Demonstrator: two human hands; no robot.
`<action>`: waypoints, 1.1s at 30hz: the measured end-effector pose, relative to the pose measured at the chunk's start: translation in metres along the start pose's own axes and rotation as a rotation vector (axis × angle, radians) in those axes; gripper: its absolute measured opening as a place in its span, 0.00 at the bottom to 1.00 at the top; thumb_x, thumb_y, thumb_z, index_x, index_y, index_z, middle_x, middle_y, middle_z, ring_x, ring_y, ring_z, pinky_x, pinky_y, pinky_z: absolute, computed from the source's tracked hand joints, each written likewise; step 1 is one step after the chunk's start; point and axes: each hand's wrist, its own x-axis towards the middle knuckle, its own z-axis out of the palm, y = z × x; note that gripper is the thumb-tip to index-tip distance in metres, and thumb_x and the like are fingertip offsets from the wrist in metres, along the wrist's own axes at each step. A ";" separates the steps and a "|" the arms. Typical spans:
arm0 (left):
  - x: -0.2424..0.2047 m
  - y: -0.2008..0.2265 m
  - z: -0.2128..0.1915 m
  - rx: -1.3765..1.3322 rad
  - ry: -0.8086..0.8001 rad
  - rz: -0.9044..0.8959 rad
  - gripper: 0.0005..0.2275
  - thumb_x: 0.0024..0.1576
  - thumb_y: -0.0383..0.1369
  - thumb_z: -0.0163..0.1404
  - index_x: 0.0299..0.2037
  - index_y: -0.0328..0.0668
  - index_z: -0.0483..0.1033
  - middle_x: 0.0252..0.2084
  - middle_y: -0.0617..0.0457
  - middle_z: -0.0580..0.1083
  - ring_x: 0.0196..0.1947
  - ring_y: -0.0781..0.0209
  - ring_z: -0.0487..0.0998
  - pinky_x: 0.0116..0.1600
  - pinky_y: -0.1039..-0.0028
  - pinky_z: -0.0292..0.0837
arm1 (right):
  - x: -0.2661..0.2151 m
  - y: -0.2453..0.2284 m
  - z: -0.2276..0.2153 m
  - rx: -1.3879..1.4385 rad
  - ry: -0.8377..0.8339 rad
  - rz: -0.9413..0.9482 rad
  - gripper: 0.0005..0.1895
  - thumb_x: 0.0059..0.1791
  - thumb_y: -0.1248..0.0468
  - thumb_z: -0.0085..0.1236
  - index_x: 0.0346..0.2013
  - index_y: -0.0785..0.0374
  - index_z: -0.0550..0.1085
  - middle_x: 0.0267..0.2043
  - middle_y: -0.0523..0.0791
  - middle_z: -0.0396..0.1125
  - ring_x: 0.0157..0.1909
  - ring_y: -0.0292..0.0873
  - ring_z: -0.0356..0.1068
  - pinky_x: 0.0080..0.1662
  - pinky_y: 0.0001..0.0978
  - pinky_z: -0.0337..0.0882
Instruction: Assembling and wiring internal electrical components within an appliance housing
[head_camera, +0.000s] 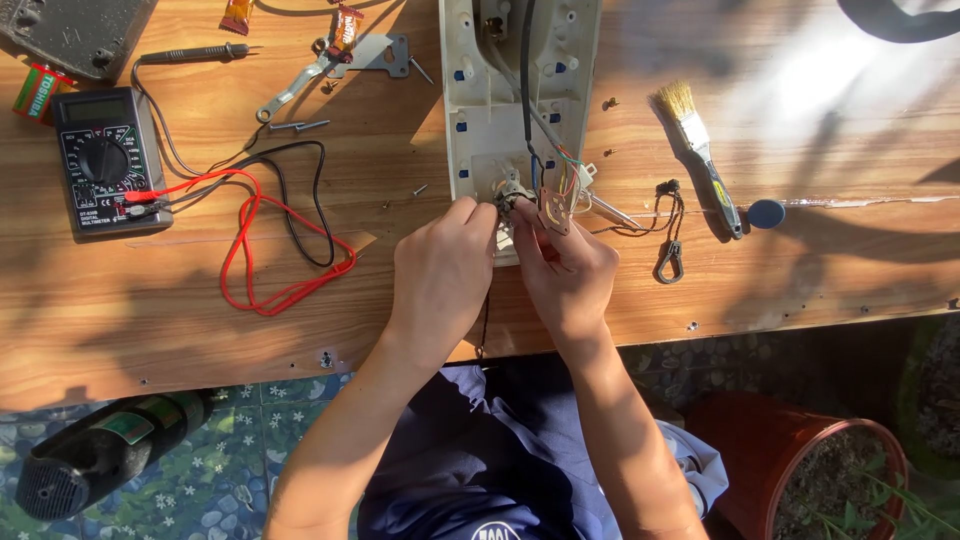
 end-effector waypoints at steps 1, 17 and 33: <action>0.001 -0.001 0.000 0.000 0.004 0.000 0.08 0.58 0.23 0.51 0.28 0.46 0.70 0.22 0.62 0.60 0.16 0.64 0.71 0.22 0.78 0.67 | 0.000 0.000 0.000 0.000 0.000 -0.004 0.12 0.46 0.75 0.68 0.39 0.57 0.82 0.16 0.44 0.62 0.18 0.44 0.62 0.26 0.35 0.68; 0.019 0.005 -0.008 -0.519 -0.130 -0.186 0.11 0.65 0.27 0.46 0.54 0.30 0.72 0.37 0.35 0.78 0.35 0.38 0.84 0.35 0.57 0.82 | -0.003 0.007 -0.003 0.061 -0.020 0.020 0.14 0.47 0.77 0.66 0.43 0.57 0.83 0.16 0.45 0.63 0.17 0.40 0.61 0.24 0.34 0.65; 0.029 0.003 -0.010 -0.577 -0.167 -0.212 0.09 0.61 0.27 0.48 0.47 0.25 0.74 0.32 0.34 0.77 0.32 0.38 0.84 0.30 0.57 0.80 | -0.005 0.015 -0.015 0.101 -0.134 -0.021 0.16 0.51 0.76 0.58 0.51 0.59 0.81 0.17 0.44 0.68 0.18 0.40 0.65 0.26 0.31 0.69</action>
